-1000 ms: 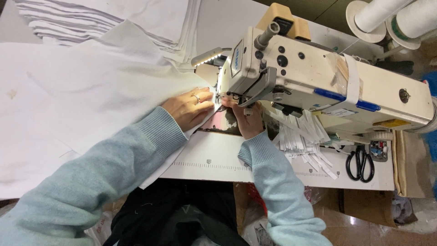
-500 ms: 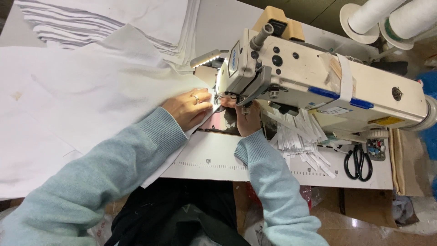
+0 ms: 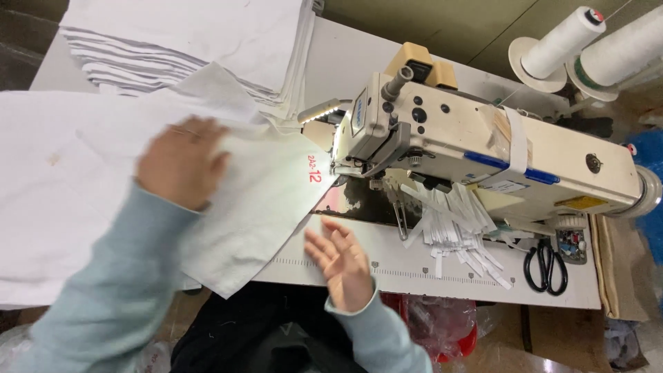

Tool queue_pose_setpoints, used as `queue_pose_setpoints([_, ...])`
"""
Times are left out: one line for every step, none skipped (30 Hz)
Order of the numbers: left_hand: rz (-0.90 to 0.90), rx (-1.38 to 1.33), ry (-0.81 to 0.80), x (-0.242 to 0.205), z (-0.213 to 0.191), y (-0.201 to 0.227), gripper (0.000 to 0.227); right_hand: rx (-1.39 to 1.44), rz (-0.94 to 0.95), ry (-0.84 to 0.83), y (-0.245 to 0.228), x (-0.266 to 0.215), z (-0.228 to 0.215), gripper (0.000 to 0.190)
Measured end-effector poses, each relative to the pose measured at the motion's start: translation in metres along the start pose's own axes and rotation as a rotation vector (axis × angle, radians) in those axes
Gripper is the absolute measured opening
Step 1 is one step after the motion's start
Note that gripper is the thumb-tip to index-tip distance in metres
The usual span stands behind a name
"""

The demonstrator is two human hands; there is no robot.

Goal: Sewing small white fabric strips onto larger white fabric pieces using an industrial sewing machine and stacking the finished items.

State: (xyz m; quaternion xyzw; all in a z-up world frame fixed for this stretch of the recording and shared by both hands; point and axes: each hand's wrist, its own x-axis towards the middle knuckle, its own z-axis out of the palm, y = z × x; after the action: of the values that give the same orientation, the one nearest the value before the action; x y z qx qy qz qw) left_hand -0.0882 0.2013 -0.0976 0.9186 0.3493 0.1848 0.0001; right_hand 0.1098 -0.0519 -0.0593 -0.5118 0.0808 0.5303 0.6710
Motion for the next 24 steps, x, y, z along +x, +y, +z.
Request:
queue_pose_setpoints([-0.008,0.004,0.000,-0.005,-0.017,-0.025,0.047,-0.005,0.005,-0.005,0.011,-0.008,0.001,0.049])
queue_pose_setpoints([-0.234,0.067,-0.134,-0.010,-0.034,-0.050,0.052,0.028,0.076,-0.064,0.022,-0.016,0.003,0.047])
queue_pose_setpoints([-0.464,0.133,-0.260,-0.016,-0.052,-0.076,0.058,0.064,0.147,-0.125,0.034,-0.023,0.005,0.044])
queue_pose_setpoints([-0.472,0.140,-0.260,-0.021,-0.050,-0.093,0.058,0.062,0.154,-0.132,0.038,-0.026,0.009,0.044])
queue_pose_setpoints([-0.556,0.106,-0.372,-0.026,-0.049,-0.112,0.068,0.045,0.197,-0.127,0.041,-0.029,0.015,0.044])
queue_pose_setpoints([-0.641,0.072,-0.483,-0.031,-0.049,-0.131,0.079,0.027,0.241,-0.122,0.045,-0.031,0.021,0.044])
queue_pose_setpoints([-0.646,0.080,-0.476,-0.035,-0.044,-0.134,0.079,0.028,0.243,-0.133,0.049,-0.028,0.022,0.044])
queue_pose_setpoints([-0.642,0.052,-0.413,-0.040,-0.040,-0.137,0.080,-0.040,0.257,-0.190,0.054,-0.025,0.023,0.052])
queue_pose_setpoints([-0.638,0.020,-0.352,-0.046,-0.034,-0.140,0.081,-0.109,0.272,-0.243,0.060,-0.022,0.023,0.060])
queue_pose_setpoints([-0.642,0.025,-0.348,-0.041,-0.039,-0.141,0.081,-0.110,0.273,-0.250,0.062,-0.021,0.025,0.060])
queue_pose_setpoints([-0.689,-0.041,-0.398,-0.036,-0.042,-0.142,0.077,-0.140,0.273,-0.252,0.064,-0.019,0.028,0.057])
queue_pose_setpoints([-0.734,-0.109,-0.448,-0.030,-0.046,-0.142,0.074,-0.170,0.272,-0.254,0.066,-0.017,0.030,0.055])
queue_pose_setpoints([-0.735,-0.106,-0.444,-0.029,-0.054,-0.138,0.074,-0.170,0.270,-0.258,0.060,-0.024,0.034,0.055])
queue_pose_setpoints([-0.760,-0.133,-0.424,-0.028,-0.061,-0.134,0.050,-0.167,0.149,-0.258,0.054,-0.031,0.039,0.050])
queue_pose_setpoints([-0.781,-0.160,-0.401,-0.024,-0.069,-0.131,0.040,-0.161,0.023,-0.259,0.047,-0.037,0.045,0.045])
queue_pose_setpoints([-0.777,-0.157,-0.392,-0.018,-0.097,-0.122,0.040,-0.158,0.016,-0.265,0.041,-0.034,0.037,0.045])
queue_pose_setpoints([-0.797,-0.474,-0.363,-0.012,-0.125,-0.113,0.035,-0.164,-0.163,-0.335,0.036,-0.031,0.029,0.037])
queue_pose_setpoints([-0.799,-0.796,-0.324,-0.007,-0.153,-0.103,0.044,-0.169,-0.342,-0.404,0.030,-0.029,0.020,0.029])
queue_pose_setpoints([-0.789,-0.793,-0.322,-0.004,-0.162,-0.105,0.044,-0.162,-0.351,-0.405,0.015,-0.030,0.031,0.029])
queue_pose_setpoints([-0.812,-1.105,-0.206,-0.002,-0.171,-0.107,0.036,-0.177,-0.499,-0.392,-0.001,-0.031,0.041,0.027])
queue_pose_setpoints([-0.820,-1.419,-0.085,0.000,-0.180,-0.109,0.029,-0.193,-0.647,-0.376,-0.018,-0.032,0.051,0.027])
queue_pose_setpoints([-0.811,-1.419,-0.087,0.010,-0.180,-0.120,0.029,-0.188,-0.655,-0.374,-0.037,-0.035,0.079,0.027])
queue_pose_setpoints([-0.832,-1.549,0.029,0.018,-0.179,-0.129,0.023,-0.143,-0.578,-0.395,-0.057,-0.039,0.105,0.037])
queue_pose_setpoints([-0.849,-1.680,0.150,0.026,-0.177,-0.139,0.018,-0.097,-0.502,-0.416,-0.076,-0.042,0.132,0.048])
